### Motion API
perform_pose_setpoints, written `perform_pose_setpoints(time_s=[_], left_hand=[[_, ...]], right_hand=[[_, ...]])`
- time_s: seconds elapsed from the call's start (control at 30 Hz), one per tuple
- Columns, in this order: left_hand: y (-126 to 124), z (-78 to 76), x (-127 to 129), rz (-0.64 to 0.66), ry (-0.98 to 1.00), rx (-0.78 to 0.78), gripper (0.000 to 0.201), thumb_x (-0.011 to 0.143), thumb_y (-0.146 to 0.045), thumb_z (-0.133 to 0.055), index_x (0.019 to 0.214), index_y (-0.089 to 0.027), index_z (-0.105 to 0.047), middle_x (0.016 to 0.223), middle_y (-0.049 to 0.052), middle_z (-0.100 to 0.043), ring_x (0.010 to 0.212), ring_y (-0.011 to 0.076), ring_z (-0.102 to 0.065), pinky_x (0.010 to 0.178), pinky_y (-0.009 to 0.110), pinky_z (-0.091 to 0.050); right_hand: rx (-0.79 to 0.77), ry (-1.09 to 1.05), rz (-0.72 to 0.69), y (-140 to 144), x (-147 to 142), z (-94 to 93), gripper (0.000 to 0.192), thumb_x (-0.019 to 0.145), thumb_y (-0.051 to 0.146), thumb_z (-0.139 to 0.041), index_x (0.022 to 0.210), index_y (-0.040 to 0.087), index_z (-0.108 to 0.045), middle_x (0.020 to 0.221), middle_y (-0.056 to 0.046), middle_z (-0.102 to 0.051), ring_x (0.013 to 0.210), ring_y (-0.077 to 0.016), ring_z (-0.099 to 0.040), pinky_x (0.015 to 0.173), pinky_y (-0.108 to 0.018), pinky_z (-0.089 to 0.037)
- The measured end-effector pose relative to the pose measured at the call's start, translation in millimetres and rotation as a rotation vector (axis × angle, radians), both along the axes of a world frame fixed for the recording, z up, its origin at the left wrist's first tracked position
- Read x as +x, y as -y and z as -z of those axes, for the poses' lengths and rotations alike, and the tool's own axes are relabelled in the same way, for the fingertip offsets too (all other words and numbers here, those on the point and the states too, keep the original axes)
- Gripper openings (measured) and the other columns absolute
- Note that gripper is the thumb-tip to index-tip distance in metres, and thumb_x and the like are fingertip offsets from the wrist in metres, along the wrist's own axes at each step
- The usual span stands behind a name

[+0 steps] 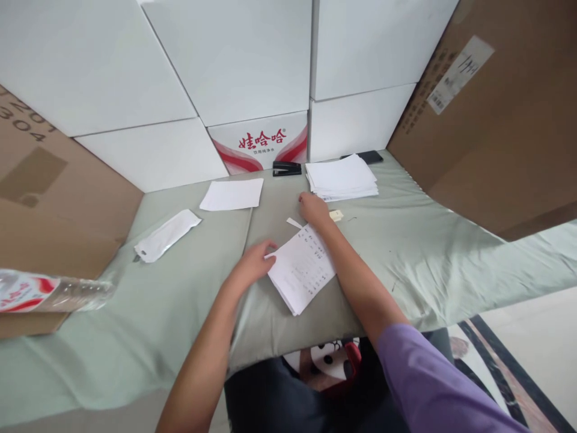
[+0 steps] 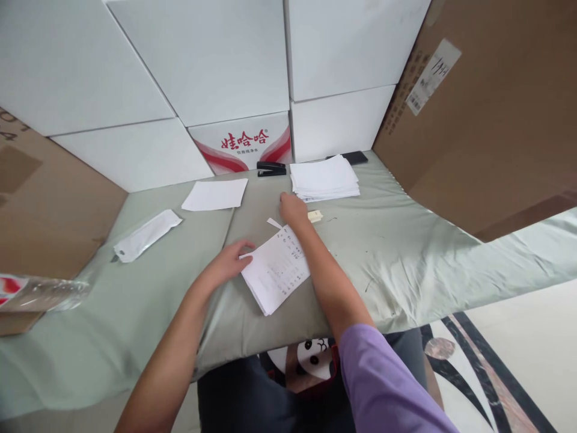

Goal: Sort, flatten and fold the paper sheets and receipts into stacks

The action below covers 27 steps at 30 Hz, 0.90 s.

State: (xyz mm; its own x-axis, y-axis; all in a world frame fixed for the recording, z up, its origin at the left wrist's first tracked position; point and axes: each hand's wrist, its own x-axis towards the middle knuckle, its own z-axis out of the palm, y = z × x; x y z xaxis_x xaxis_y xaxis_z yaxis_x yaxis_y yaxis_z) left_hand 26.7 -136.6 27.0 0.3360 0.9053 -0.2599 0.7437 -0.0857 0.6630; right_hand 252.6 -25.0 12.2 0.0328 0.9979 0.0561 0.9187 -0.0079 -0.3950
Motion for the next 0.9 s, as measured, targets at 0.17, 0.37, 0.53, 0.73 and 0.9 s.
perform_pose_setpoints(time_s=[0.17, 0.37, 0.53, 0.73, 0.9], left_hand=[[-10.1, 6.0, -15.7, -0.045, 0.018, 0.072, 0.038, 0.086, -0.031, -0.055, 0.119, -0.018, -0.068, 0.098, 0.009, -0.076, 0.085, 0.024, -0.069, 0.075, 0.033, -0.051], [-27.0, 5.9, -61.6, -0.15, 0.12, 0.184, 0.036, 0.085, -0.044, -0.059, 0.108, -0.02, -0.074, 0.085, 0.004, -0.074, 0.067, 0.0197, -0.063, 0.061, 0.028, -0.048], [-42.2, 11.8, -92.9, -0.393, 0.332, 0.359, 0.04, 0.078, -0.049, -0.067, 0.102, -0.019, -0.074, 0.079, 0.002, -0.07, 0.055, 0.014, -0.052, 0.051, 0.025, -0.044], [-51.2, 19.2, -99.2, -0.58, 0.547, 0.353, 0.048, 0.066, -0.051, -0.073, 0.1, -0.017, -0.069, 0.086, 0.005, -0.071, 0.063, 0.0151, -0.058, 0.05, 0.024, -0.045], [-51.3, 19.8, -90.7, -0.668, 0.697, 0.327, 0.051, 0.065, -0.052, -0.075, 0.103, -0.018, -0.066, 0.087, 0.004, -0.072, 0.065, 0.0152, -0.062, 0.05, 0.022, -0.044]], right_hand=[[0.071, -0.15, 0.026, -4.7, 7.9, -5.4, 0.037, 0.096, 0.016, -0.035, 0.112, 0.022, -0.067, 0.112, -0.013, -0.072, 0.103, -0.0264, -0.064, 0.085, -0.036, -0.047], [0.165, -0.374, 0.011, -7.1, 16.3, -26.1, 0.026, 0.095, 0.023, -0.041, 0.097, 0.02, -0.067, 0.091, -0.007, -0.073, 0.085, -0.0196, -0.062, 0.077, -0.029, -0.044], [-0.053, -0.576, -0.171, -2.4, 8.3, -38.0, 0.025, 0.095, 0.037, -0.05, 0.091, 0.017, -0.066, 0.079, -0.003, -0.071, 0.07, -0.0141, -0.059, 0.07, -0.025, -0.042], [-0.194, -0.678, -0.371, 3.4, 1.6, -37.0, 0.025, 0.093, 0.039, -0.057, 0.091, 0.017, -0.069, 0.082, -0.002, -0.07, 0.067, -0.0128, -0.061, 0.059, -0.024, -0.039], [-0.359, -1.172, -0.418, 7.4, -3.4, -36.3, 0.019, 0.091, 0.031, -0.062, 0.107, 0.021, -0.062, 0.087, -0.001, -0.072, 0.049, -0.009, -0.059, 0.048, -0.022, -0.043]])
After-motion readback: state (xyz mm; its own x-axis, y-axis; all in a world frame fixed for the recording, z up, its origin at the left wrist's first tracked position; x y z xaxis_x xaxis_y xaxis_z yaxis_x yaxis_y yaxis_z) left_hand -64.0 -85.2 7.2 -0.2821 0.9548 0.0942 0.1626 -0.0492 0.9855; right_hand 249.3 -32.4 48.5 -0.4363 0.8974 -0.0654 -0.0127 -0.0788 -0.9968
